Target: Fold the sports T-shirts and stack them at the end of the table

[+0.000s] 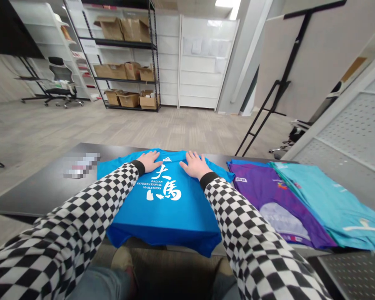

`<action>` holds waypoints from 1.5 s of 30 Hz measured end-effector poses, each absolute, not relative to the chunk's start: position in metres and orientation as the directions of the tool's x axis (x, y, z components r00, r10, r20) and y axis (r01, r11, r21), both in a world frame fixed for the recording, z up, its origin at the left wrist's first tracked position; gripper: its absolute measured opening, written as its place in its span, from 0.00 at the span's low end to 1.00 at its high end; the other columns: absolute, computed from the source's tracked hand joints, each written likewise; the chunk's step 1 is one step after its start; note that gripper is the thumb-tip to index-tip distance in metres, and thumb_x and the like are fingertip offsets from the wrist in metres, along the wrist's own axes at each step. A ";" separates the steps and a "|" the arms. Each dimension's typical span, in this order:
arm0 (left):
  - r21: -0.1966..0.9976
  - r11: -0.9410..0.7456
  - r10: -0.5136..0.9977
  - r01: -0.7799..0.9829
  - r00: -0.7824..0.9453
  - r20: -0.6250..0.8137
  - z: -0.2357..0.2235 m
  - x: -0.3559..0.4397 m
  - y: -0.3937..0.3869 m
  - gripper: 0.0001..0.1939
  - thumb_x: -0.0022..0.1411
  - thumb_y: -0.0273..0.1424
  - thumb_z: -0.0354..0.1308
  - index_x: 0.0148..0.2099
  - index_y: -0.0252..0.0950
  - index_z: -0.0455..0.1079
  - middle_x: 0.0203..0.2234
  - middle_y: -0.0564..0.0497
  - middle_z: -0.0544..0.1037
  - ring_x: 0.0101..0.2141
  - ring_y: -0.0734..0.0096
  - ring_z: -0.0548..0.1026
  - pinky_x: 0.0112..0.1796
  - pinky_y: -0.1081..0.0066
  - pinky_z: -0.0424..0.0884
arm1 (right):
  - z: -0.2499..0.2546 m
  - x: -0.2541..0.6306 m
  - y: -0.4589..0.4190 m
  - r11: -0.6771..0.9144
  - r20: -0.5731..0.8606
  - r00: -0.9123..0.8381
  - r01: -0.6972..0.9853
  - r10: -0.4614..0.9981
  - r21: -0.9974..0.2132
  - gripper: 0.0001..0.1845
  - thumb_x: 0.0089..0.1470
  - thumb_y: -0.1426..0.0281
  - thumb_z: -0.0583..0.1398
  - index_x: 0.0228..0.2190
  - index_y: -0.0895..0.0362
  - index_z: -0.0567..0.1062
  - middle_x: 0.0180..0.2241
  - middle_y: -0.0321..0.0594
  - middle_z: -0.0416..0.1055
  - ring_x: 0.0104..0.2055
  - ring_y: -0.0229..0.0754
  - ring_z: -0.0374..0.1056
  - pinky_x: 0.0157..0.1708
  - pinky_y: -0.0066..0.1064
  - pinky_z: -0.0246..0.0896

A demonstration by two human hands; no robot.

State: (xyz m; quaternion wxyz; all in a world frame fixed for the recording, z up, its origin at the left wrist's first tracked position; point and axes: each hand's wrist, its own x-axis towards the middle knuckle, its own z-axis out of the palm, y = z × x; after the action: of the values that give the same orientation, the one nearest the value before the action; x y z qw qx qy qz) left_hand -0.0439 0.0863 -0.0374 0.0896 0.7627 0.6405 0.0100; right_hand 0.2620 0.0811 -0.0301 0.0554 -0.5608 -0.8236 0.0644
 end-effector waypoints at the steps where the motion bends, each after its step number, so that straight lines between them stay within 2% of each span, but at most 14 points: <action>1: 0.156 -0.145 0.982 0.977 0.161 -0.099 -0.041 -0.039 0.090 0.50 0.76 0.63 0.43 0.87 0.40 0.49 0.85 0.41 0.46 0.83 0.42 0.46 0.78 0.38 0.44 | -0.032 0.255 0.083 0.355 -0.012 -0.362 0.920 0.932 -0.166 0.49 0.76 0.39 0.43 0.82 0.57 0.54 0.84 0.50 0.43 0.86 0.64 0.39 0.81 0.66 0.31; 5: 0.182 -0.102 0.990 0.978 0.118 -0.076 -0.051 -0.040 0.104 0.58 0.69 0.72 0.46 0.87 0.45 0.48 0.85 0.43 0.43 0.83 0.36 0.42 0.78 0.35 0.40 | -0.042 0.247 0.096 0.340 -0.071 -0.355 0.926 0.932 -0.164 0.54 0.73 0.33 0.40 0.83 0.54 0.52 0.85 0.48 0.40 0.86 0.65 0.37 0.81 0.65 0.31; 10: 0.212 -0.110 0.992 0.971 0.120 -0.032 -0.055 -0.045 0.109 0.58 0.69 0.73 0.45 0.87 0.43 0.49 0.85 0.41 0.45 0.82 0.33 0.44 0.77 0.34 0.41 | -0.052 0.252 0.109 0.351 -0.045 -0.365 0.919 0.930 -0.180 0.56 0.72 0.32 0.42 0.83 0.55 0.49 0.85 0.48 0.39 0.86 0.65 0.37 0.81 0.65 0.29; 12: 0.214 -0.108 0.994 0.971 0.112 -0.008 -0.054 -0.043 0.105 0.55 0.73 0.70 0.42 0.87 0.41 0.49 0.85 0.40 0.46 0.82 0.35 0.46 0.77 0.35 0.41 | -0.053 0.252 0.110 0.351 -0.041 -0.364 0.919 0.931 -0.182 0.56 0.72 0.32 0.42 0.83 0.56 0.49 0.85 0.48 0.39 0.86 0.65 0.37 0.81 0.64 0.29; 14: 0.201 -0.127 0.991 0.971 0.119 0.056 -0.049 -0.039 0.097 0.50 0.78 0.62 0.38 0.87 0.35 0.49 0.84 0.37 0.51 0.82 0.40 0.50 0.78 0.38 0.42 | -0.052 0.252 0.109 0.347 -0.035 -0.359 0.920 0.933 -0.181 0.56 0.72 0.33 0.41 0.83 0.56 0.49 0.85 0.49 0.39 0.86 0.64 0.37 0.81 0.63 0.30; 16: 0.151 -0.181 0.975 0.972 0.158 0.157 -0.041 -0.033 0.085 0.44 0.82 0.53 0.37 0.86 0.29 0.51 0.81 0.34 0.58 0.81 0.45 0.54 0.78 0.42 0.41 | -0.048 0.251 0.107 0.344 -0.037 -0.355 0.922 0.934 -0.179 0.55 0.73 0.33 0.41 0.83 0.57 0.49 0.85 0.51 0.40 0.86 0.63 0.37 0.81 0.63 0.31; 18: 0.088 -0.231 0.956 0.969 0.209 0.207 -0.033 -0.027 0.070 0.42 0.82 0.49 0.37 0.84 0.27 0.55 0.80 0.32 0.61 0.80 0.46 0.55 0.79 0.43 0.40 | -0.043 0.248 0.103 0.324 -0.055 -0.337 0.931 0.940 -0.168 0.54 0.74 0.36 0.42 0.83 0.59 0.50 0.84 0.54 0.41 0.86 0.63 0.38 0.81 0.64 0.32; 21: 0.083 -0.215 0.970 0.973 0.203 0.130 -0.029 -0.020 0.046 0.45 0.81 0.54 0.39 0.84 0.29 0.56 0.82 0.33 0.55 0.81 0.41 0.51 0.78 0.38 0.41 | -0.039 0.233 0.091 0.348 -0.024 -0.354 0.928 0.935 -0.132 0.51 0.76 0.41 0.45 0.81 0.63 0.53 0.84 0.59 0.43 0.85 0.63 0.39 0.80 0.64 0.31; 24: 0.124 -0.180 0.984 0.976 0.177 0.033 -0.039 -0.018 0.027 0.47 0.78 0.59 0.42 0.86 0.38 0.53 0.84 0.38 0.49 0.82 0.39 0.47 0.77 0.35 0.43 | -0.044 0.210 0.071 0.449 0.064 -0.444 0.881 0.894 -0.147 0.49 0.76 0.41 0.45 0.82 0.60 0.54 0.84 0.55 0.42 0.86 0.62 0.37 0.81 0.62 0.29; 26: 0.134 -0.175 0.984 0.975 0.176 0.007 -0.048 -0.017 0.019 0.46 0.78 0.61 0.42 0.86 0.42 0.52 0.84 0.40 0.49 0.82 0.39 0.46 0.77 0.35 0.44 | -0.049 0.197 0.058 0.471 0.053 -0.470 0.862 0.881 -0.186 0.47 0.76 0.41 0.43 0.82 0.57 0.54 0.85 0.51 0.42 0.86 0.62 0.36 0.81 0.64 0.30; 32: 0.150 -0.130 0.988 0.980 0.140 -0.062 -0.052 -0.037 0.011 0.50 0.77 0.63 0.41 0.87 0.38 0.48 0.85 0.38 0.44 0.83 0.43 0.44 0.78 0.39 0.40 | -0.051 0.190 0.045 0.444 -0.005 -0.455 0.870 0.890 -0.213 0.47 0.77 0.42 0.42 0.82 0.55 0.53 0.85 0.48 0.41 0.86 0.62 0.38 0.80 0.65 0.31; 36: 0.127 -0.007 0.997 0.992 0.017 -0.080 -0.050 -0.091 -0.013 0.49 0.78 0.61 0.40 0.87 0.36 0.48 0.84 0.36 0.45 0.83 0.44 0.45 0.78 0.40 0.41 | -0.051 0.193 0.049 0.447 0.003 -0.456 0.872 0.890 -0.200 0.48 0.76 0.40 0.42 0.83 0.55 0.51 0.85 0.49 0.41 0.86 0.62 0.39 0.80 0.65 0.32; 40: 0.153 0.107 0.992 0.982 -0.097 -0.076 -0.055 -0.159 -0.048 0.47 0.79 0.59 0.39 0.87 0.36 0.49 0.84 0.36 0.47 0.82 0.43 0.48 0.78 0.39 0.45 | -0.054 0.193 0.050 0.453 0.011 -0.460 0.871 0.888 -0.192 0.49 0.76 0.40 0.41 0.83 0.56 0.52 0.84 0.50 0.41 0.86 0.62 0.39 0.80 0.65 0.32; 45: 0.212 0.157 0.988 0.964 -0.155 -0.026 -0.056 -0.221 -0.065 0.36 0.81 0.45 0.40 0.84 0.40 0.60 0.83 0.43 0.55 0.81 0.48 0.53 0.77 0.38 0.50 | -0.051 0.193 0.048 0.452 0.010 -0.459 0.871 0.888 -0.192 0.47 0.76 0.41 0.43 0.82 0.56 0.54 0.84 0.50 0.43 0.85 0.62 0.40 0.80 0.65 0.33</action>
State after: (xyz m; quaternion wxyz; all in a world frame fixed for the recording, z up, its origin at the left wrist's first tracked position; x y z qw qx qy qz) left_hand -0.2213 -0.0653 -0.0561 0.0791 0.6450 0.7566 0.0729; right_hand 0.1929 0.0481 -0.0508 0.0545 -0.5172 -0.8504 0.0797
